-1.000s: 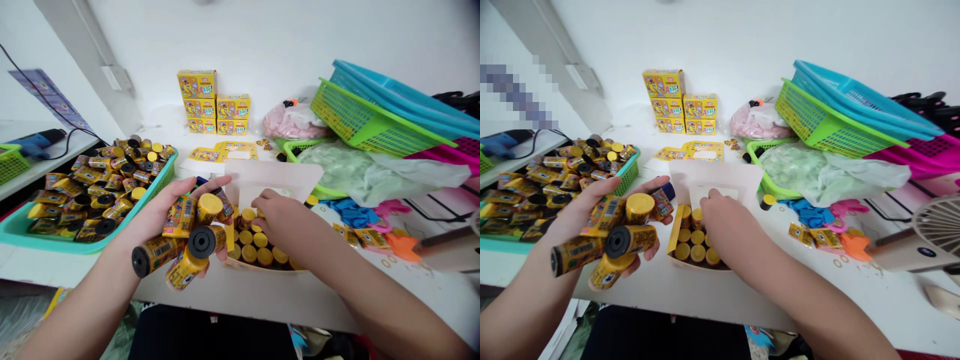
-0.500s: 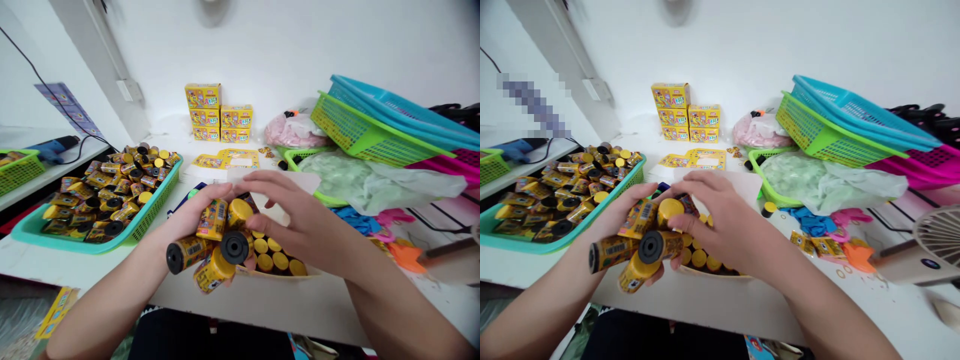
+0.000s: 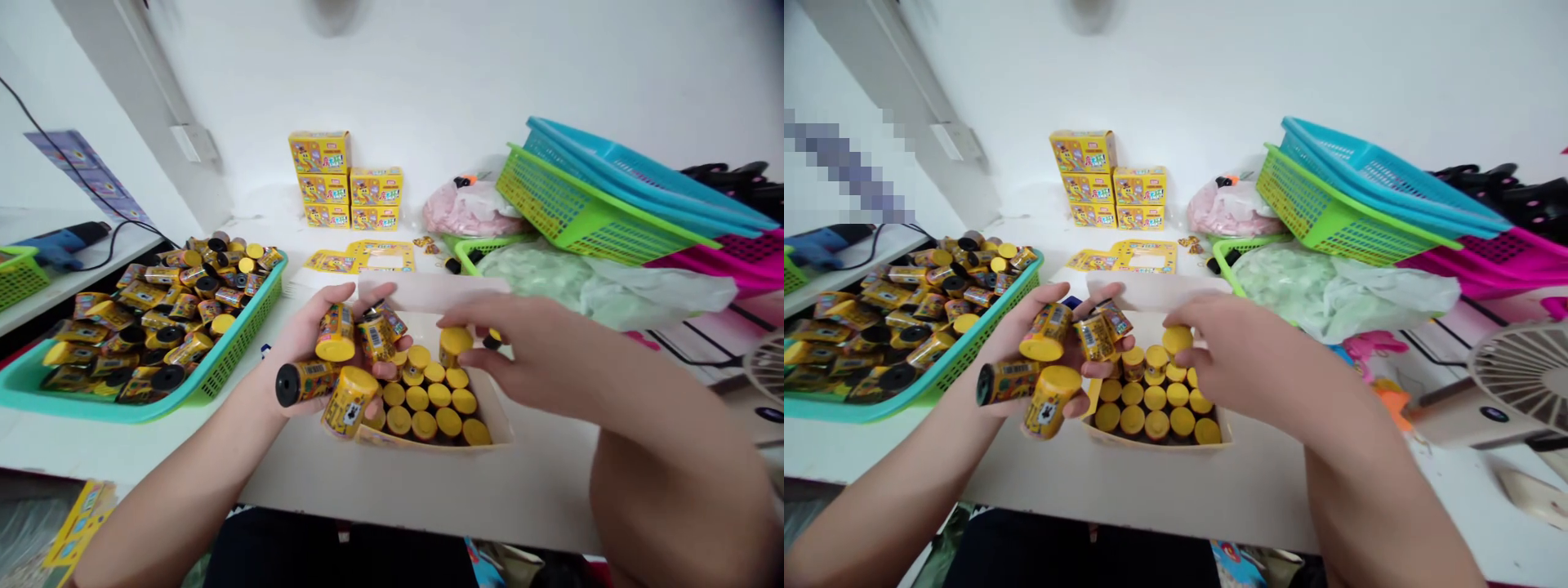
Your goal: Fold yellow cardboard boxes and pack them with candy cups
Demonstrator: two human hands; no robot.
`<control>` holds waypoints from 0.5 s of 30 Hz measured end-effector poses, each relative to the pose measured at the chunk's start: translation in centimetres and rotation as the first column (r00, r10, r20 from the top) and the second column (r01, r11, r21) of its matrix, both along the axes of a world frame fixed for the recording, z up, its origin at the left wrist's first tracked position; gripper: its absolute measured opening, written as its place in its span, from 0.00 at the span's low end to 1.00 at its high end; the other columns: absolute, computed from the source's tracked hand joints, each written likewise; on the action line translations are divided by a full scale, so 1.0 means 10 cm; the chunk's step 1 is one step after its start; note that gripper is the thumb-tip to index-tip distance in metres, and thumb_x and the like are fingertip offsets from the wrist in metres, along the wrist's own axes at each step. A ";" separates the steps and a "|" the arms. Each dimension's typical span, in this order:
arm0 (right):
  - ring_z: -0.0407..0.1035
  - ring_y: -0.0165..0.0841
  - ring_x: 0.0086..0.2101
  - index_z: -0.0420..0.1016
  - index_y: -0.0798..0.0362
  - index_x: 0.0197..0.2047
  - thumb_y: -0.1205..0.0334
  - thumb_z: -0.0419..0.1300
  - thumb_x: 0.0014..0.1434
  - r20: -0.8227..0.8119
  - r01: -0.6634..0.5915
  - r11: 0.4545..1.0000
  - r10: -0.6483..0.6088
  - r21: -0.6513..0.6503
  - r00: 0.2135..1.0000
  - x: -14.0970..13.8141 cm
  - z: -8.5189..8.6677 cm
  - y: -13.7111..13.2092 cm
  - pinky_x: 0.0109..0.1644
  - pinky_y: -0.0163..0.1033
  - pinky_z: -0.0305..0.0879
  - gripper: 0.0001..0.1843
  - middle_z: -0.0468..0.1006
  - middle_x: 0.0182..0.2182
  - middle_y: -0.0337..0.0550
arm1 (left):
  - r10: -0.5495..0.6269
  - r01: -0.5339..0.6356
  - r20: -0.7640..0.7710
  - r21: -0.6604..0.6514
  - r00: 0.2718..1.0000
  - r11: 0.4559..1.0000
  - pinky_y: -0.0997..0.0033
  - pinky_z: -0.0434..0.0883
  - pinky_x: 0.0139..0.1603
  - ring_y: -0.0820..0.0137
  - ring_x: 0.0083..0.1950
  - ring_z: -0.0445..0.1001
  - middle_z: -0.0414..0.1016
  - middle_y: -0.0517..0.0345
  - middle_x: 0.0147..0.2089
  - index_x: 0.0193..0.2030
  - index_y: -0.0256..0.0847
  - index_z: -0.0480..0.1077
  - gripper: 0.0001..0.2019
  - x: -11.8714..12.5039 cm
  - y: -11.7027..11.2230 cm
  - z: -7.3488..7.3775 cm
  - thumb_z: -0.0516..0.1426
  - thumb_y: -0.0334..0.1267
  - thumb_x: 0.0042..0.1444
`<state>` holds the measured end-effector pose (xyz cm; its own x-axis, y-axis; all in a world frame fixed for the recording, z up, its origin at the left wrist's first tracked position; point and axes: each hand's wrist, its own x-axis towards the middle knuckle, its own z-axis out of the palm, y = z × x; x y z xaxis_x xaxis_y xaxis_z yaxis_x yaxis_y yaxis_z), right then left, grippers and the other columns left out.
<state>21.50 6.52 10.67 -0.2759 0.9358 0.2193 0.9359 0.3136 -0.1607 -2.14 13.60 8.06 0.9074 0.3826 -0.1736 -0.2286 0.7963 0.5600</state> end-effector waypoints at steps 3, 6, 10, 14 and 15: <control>0.76 0.39 0.35 0.80 0.51 0.38 0.71 0.59 0.54 0.205 0.085 0.984 -0.053 -0.154 0.977 -0.15 -0.10 0.03 0.36 0.39 0.69 0.12 0.82 0.34 0.46 | -0.012 0.012 0.011 0.016 1.000 1.000 0.59 0.74 0.31 0.63 0.34 0.74 0.74 0.48 0.49 0.59 0.56 0.67 0.21 -0.02 -0.01 -0.01 0.50 0.53 0.60; 0.77 0.39 0.31 0.80 0.54 0.33 0.73 0.57 0.56 0.343 0.115 0.971 -0.037 -0.208 0.939 -0.33 -0.17 0.09 0.33 0.39 0.67 0.10 0.82 0.30 0.49 | -0.009 0.009 0.010 0.016 1.000 1.000 0.58 0.74 0.32 0.63 0.34 0.74 0.74 0.48 0.49 0.59 0.57 0.67 0.21 -0.02 -0.05 0.01 0.51 0.53 0.60; 0.78 0.44 0.32 0.80 0.57 0.36 0.67 0.61 0.58 0.357 0.182 0.975 -0.126 -0.131 0.926 -0.40 -0.17 0.08 0.34 0.42 0.69 0.06 0.82 0.29 0.53 | -0.019 0.019 0.027 -0.002 0.999 1.000 0.59 0.74 0.30 0.63 0.34 0.74 0.74 0.48 0.48 0.57 0.57 0.69 0.20 -0.02 -0.10 0.02 0.50 0.52 0.60; 0.77 0.40 0.31 0.76 0.54 0.47 0.58 0.55 0.64 -0.042 0.170 0.971 -0.165 0.166 0.985 -0.38 -0.07 -0.05 0.35 0.43 0.71 0.13 0.81 0.31 0.48 | -0.031 0.032 0.043 -0.022 0.999 0.999 0.59 0.74 0.30 0.62 0.35 0.74 0.75 0.49 0.46 0.54 0.54 0.72 0.19 -0.01 -0.09 0.01 0.50 0.53 0.60; 0.77 0.40 0.36 0.74 0.52 0.51 0.59 0.53 0.66 -0.124 0.081 0.965 -0.051 0.250 0.991 -0.39 -0.04 -0.08 0.39 0.43 0.72 0.14 0.82 0.36 0.48 | -0.040 0.041 0.049 -0.025 0.998 0.999 0.58 0.75 0.30 0.62 0.35 0.74 0.75 0.49 0.44 0.51 0.50 0.74 0.19 -0.01 -0.08 0.01 0.50 0.53 0.60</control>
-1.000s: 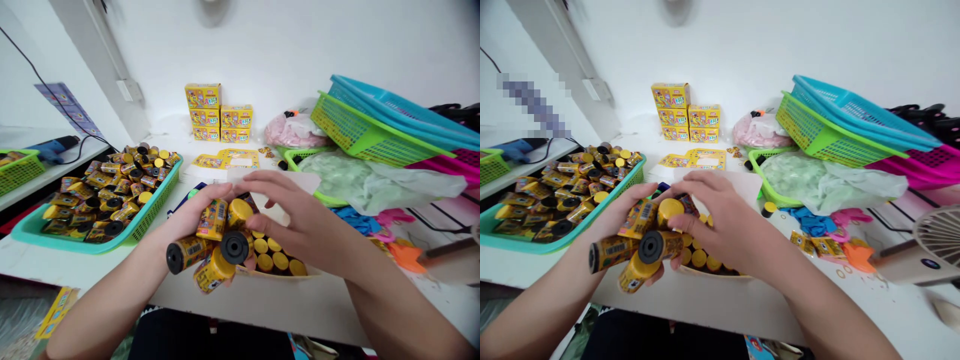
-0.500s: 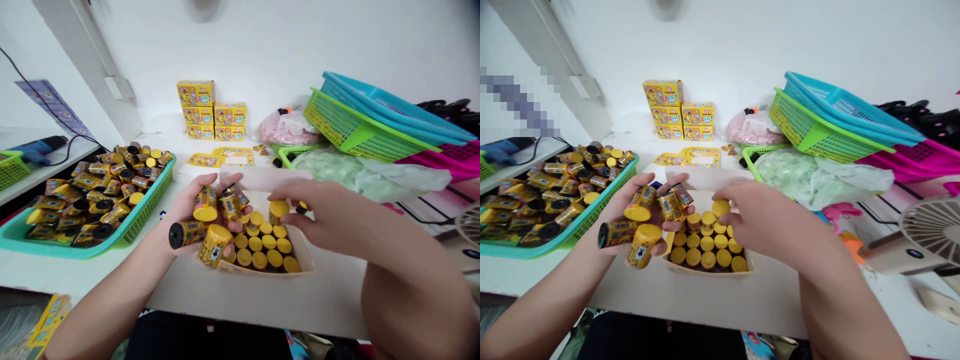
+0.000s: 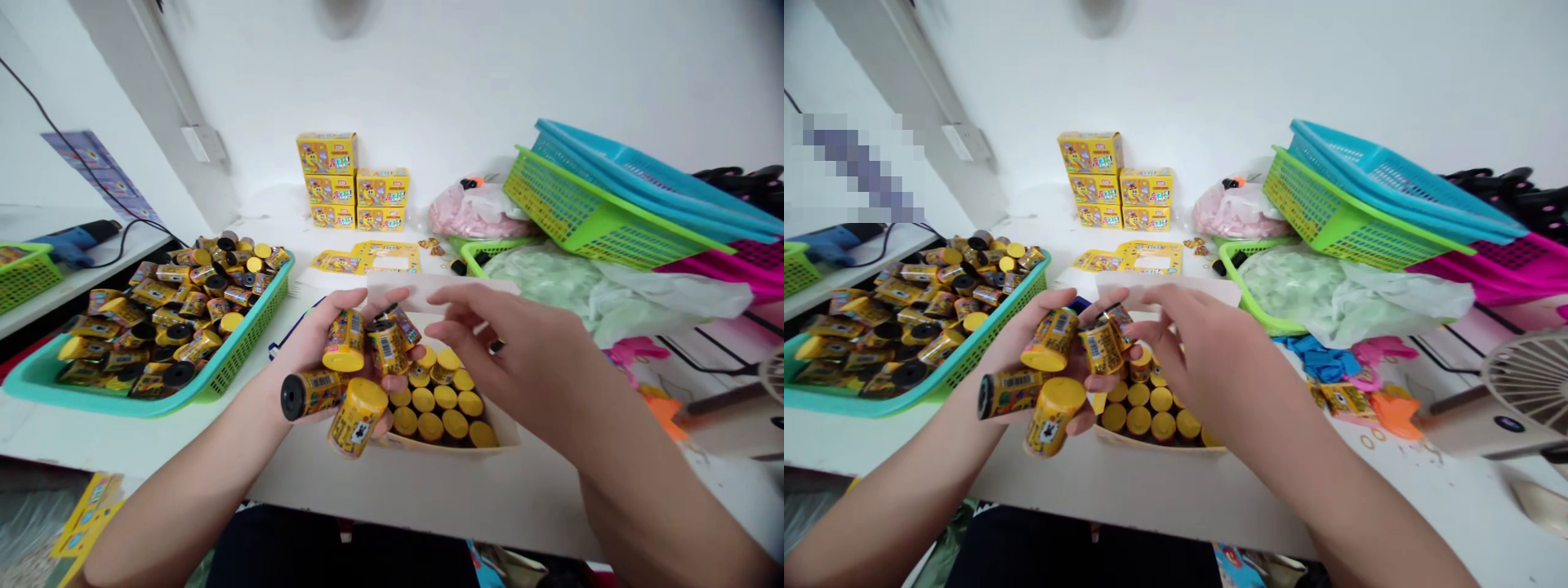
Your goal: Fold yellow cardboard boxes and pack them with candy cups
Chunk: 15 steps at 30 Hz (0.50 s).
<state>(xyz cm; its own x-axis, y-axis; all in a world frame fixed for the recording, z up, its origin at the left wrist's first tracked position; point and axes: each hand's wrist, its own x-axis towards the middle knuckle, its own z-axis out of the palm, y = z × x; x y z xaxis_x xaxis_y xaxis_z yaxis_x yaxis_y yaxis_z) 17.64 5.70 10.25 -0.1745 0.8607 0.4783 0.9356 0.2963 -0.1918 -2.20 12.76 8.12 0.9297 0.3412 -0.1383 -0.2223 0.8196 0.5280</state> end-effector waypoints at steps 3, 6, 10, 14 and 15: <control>0.64 0.41 0.58 0.65 0.49 0.61 0.67 0.51 0.66 0.067 -0.376 0.925 0.372 0.058 0.926 -0.02 0.00 -0.02 0.59 0.50 0.64 0.21 0.71 0.59 0.47 | -0.007 0.007 -0.004 -0.022 1.000 1.000 0.55 0.76 0.31 0.62 0.34 0.74 0.76 0.49 0.38 0.44 0.43 0.75 0.20 0.01 0.02 -0.02 0.49 0.53 0.61; 0.54 0.44 0.64 0.59 0.49 0.66 0.69 0.54 0.62 0.186 -0.492 0.867 0.498 -0.079 0.847 -0.01 -0.07 0.05 0.64 0.56 0.58 0.29 0.65 0.64 0.45 | -0.020 0.018 -0.020 -0.077 1.000 0.997 0.55 0.76 0.29 0.59 0.35 0.77 0.77 0.53 0.39 0.50 0.49 0.73 0.18 0.02 0.01 -0.03 0.49 0.51 0.61; 0.62 0.38 0.59 0.68 0.50 0.57 0.72 0.53 0.62 0.085 -0.549 0.836 0.549 -0.029 0.832 0.05 -0.06 0.11 0.63 0.49 0.61 0.21 0.75 0.55 0.45 | -0.093 0.090 -0.027 -0.102 0.995 0.991 0.60 0.75 0.25 0.55 0.36 0.78 0.77 0.50 0.38 0.54 0.45 0.70 0.21 0.05 -0.01 -0.02 0.49 0.51 0.61; 0.68 0.36 0.54 0.69 0.46 0.56 0.71 0.56 0.61 -0.092 -0.525 0.851 0.526 0.033 0.846 0.21 0.10 0.05 0.58 0.43 0.66 0.21 0.76 0.50 0.41 | -0.105 0.103 -0.018 -0.057 0.994 0.993 0.60 0.75 0.26 0.50 0.40 0.80 0.77 0.50 0.40 0.60 0.49 0.64 0.23 0.04 0.01 -0.03 0.49 0.52 0.61; 0.69 0.36 0.52 0.68 0.45 0.56 0.71 0.57 0.60 -0.130 -0.478 0.878 0.477 0.025 0.869 0.26 0.14 0.03 0.55 0.43 0.68 0.22 0.76 0.51 0.40 | -0.107 0.106 -0.018 -0.045 0.994 0.993 0.60 0.75 0.27 0.51 0.39 0.80 0.77 0.50 0.43 0.61 0.52 0.63 0.23 0.03 0.02 -0.04 0.49 0.52 0.61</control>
<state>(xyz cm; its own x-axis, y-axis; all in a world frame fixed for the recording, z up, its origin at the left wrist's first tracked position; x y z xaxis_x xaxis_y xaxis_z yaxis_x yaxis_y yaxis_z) 20.22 5.96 11.66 -0.5031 0.6919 0.5179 0.6475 0.6986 -0.3044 -1.93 12.97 7.68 0.9573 0.2334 -0.1707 -0.1217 0.8606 0.4945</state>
